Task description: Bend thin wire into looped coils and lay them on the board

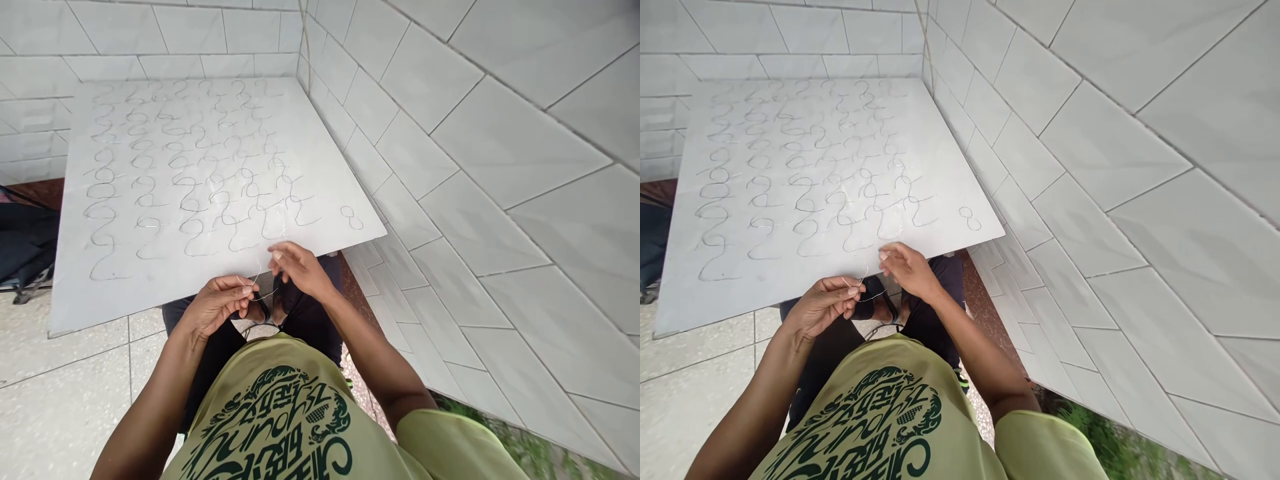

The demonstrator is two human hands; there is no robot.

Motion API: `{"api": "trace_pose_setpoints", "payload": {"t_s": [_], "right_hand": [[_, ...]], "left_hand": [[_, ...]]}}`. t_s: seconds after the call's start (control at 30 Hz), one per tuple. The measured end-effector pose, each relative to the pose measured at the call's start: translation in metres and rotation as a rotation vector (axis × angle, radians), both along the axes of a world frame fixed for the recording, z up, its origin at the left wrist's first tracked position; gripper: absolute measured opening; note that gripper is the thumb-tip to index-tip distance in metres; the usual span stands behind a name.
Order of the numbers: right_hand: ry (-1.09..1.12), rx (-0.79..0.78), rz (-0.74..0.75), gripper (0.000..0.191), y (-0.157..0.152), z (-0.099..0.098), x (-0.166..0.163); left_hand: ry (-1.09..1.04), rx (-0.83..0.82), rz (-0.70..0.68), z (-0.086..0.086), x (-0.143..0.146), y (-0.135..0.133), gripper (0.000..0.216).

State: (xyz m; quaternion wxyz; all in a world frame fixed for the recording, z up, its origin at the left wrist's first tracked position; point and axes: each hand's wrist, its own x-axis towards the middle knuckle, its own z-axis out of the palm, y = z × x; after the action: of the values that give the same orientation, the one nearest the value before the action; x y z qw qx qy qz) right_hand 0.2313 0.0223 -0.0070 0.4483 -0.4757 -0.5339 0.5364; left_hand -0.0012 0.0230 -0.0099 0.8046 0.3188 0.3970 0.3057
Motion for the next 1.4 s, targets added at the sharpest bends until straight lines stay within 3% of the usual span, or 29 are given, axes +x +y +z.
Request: {"api": "trace_pose_setpoints", "payload": {"t_s": [0.23, 0.5, 0.77, 0.87, 0.97, 1.17, 1.4], "right_hand": [[-0.318, 0.317, 0.496, 0.027, 0.029, 0.032, -0.001], [-0.504, 0.447, 0.747, 0.023, 0.047, 0.030, 0.003], [-0.562, 0.600, 0.689, 0.025, 0.044, 0.032, 0.008], [-0.572, 0.588, 0.652, 0.025, 0.044, 0.031, 0.006], [-0.498, 0.469, 0.550, 0.023, 0.041, 0.028, 0.004], [-0.203, 0.135, 0.205, 0.033, 0.023, 0.006, 0.012], [0.065, -0.101, 0.284, 0.039, 0.012, -0.012, -0.002]], "left_hand": [[0.124, 0.079, -0.146, 0.002, 0.002, -0.005, 0.026], [0.178, 0.182, -0.290, 0.000, -0.003, -0.009, 0.025], [0.139, 0.180, -0.334, -0.003, 0.001, -0.008, 0.025], [0.157, 0.177, -0.306, -0.003, 0.002, -0.009, 0.026], [0.191, 0.207, -0.236, -0.001, 0.002, -0.010, 0.027], [0.314, 0.305, -0.080, 0.005, 0.004, -0.014, 0.027], [0.344, 0.335, -0.101, 0.004, 0.009, -0.014, 0.029]]}}
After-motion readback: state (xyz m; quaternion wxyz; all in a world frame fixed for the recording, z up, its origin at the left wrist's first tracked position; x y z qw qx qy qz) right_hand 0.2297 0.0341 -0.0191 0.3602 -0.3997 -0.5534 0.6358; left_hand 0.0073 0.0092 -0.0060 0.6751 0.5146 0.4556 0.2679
